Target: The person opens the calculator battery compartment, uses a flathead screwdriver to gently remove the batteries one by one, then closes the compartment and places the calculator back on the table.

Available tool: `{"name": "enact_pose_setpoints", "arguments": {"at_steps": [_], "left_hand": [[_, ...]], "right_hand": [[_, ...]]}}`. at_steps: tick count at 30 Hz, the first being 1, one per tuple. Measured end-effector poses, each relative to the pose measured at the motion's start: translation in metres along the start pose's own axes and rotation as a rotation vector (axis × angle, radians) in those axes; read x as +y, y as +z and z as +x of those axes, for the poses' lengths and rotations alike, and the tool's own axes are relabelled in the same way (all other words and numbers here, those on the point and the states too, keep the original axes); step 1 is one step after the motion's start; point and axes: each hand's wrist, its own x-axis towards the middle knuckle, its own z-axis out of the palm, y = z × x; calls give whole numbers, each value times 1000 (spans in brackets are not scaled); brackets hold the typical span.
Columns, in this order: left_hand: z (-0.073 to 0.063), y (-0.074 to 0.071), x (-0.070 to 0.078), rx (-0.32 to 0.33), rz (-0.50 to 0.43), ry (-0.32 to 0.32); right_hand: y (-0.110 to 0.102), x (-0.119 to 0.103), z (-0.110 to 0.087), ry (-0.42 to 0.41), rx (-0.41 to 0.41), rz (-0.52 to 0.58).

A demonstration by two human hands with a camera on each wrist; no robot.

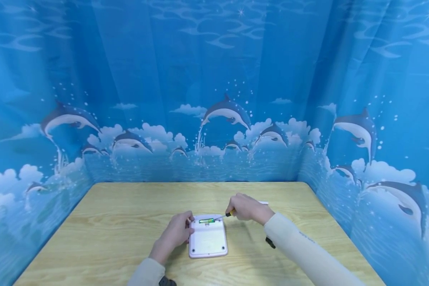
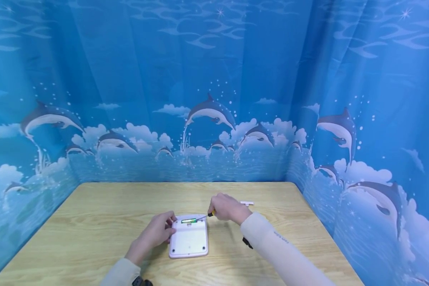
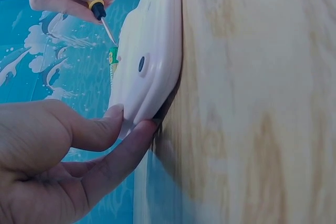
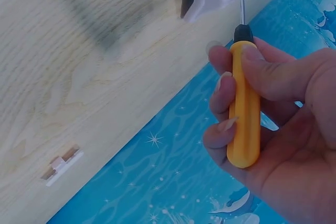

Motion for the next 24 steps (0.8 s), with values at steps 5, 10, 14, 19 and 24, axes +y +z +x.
{"name": "enact_pose_setpoints", "arguments": {"at_steps": [5,10,14,19,24], "left_hand": [[1,0,-1,-3,-1,-5],[1,0,-3,-5,-10,13],[0,0,-3,-12,-16,17],[0,-1,-2,-15,-20,10],[-1,-1,0,-18,-20,-6]], "right_hand": [[1,2,-2,24,-2,45],[3,6,-3,27,-11,103],[3,8,-4,18,-12,118],[4,8,-6,26,-4,116],[7,7,-8,39,-8,99]]}}
